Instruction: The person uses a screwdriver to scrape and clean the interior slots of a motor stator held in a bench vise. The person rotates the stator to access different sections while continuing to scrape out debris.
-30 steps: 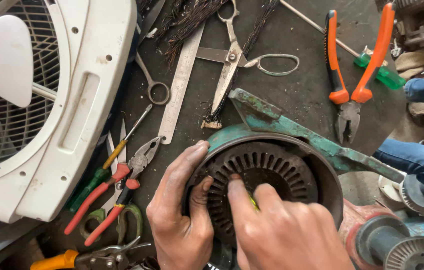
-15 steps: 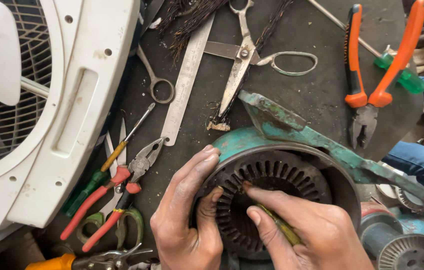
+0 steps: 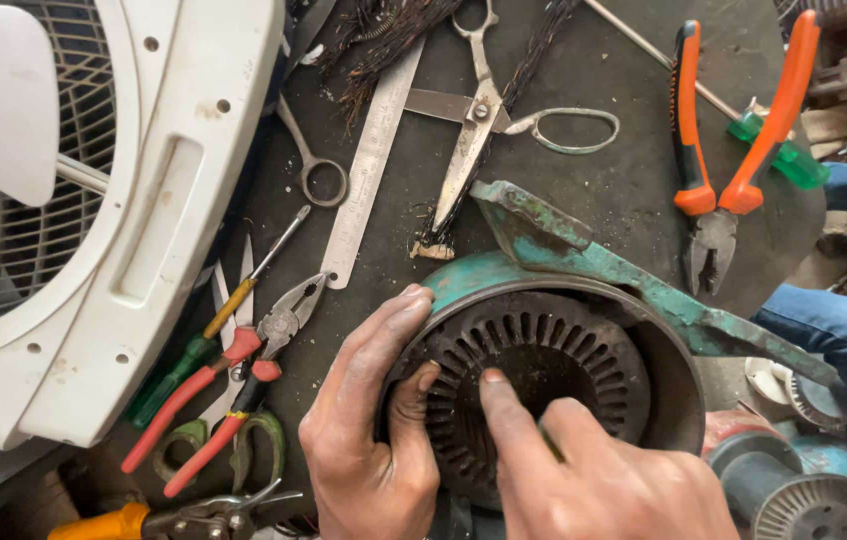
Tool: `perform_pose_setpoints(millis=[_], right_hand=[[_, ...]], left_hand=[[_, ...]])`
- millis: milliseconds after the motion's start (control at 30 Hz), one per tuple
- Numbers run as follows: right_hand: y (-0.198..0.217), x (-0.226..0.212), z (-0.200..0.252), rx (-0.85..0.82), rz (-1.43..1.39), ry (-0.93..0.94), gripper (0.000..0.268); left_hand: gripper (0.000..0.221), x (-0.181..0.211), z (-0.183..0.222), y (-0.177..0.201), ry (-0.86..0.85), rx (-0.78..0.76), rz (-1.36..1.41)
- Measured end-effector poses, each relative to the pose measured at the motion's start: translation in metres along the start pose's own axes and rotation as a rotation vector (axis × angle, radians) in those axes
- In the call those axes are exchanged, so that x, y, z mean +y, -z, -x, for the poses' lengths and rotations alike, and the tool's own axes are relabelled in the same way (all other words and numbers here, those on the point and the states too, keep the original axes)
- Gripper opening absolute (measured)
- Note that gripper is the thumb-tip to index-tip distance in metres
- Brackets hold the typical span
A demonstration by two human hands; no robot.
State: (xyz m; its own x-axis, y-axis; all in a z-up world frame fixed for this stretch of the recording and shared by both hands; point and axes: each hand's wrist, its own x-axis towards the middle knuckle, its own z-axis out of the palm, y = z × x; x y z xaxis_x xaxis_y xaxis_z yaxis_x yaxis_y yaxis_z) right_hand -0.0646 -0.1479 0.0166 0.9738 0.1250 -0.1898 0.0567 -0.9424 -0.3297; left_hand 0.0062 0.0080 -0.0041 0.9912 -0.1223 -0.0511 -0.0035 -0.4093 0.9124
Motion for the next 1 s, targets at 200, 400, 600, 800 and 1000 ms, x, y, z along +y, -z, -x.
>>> perform_pose_setpoints(millis=[200,400,600,800,1000], right_hand=[[0.011,-0.006,-0.034,-0.220,0.259,0.236,0.049],[-0.001,0.039,-0.030,-0.297,-0.153,0.355,0.051],[0.004,0.032,-0.037,-0.119,-0.465,0.136,0.033],[-0.048,0.099,0.045,-0.637,-0.748,-0.425,0.034],[-0.125,0.275,0.180,-1.077,-1.034,-0.793,0.047]], left_hand=[[0.041,-0.005,0.000,-0.001,-0.003,0.003,0.000],[0.039,-0.012,-0.002,-0.001,-0.012,0.002,0.026],[0.034,-0.018,-0.002,-0.005,-0.024,0.016,0.072],[0.034,-0.019,-0.004,-0.003,-0.058,0.009,0.057],[0.036,-0.002,-0.001,-0.004,0.049,0.016,0.020]])
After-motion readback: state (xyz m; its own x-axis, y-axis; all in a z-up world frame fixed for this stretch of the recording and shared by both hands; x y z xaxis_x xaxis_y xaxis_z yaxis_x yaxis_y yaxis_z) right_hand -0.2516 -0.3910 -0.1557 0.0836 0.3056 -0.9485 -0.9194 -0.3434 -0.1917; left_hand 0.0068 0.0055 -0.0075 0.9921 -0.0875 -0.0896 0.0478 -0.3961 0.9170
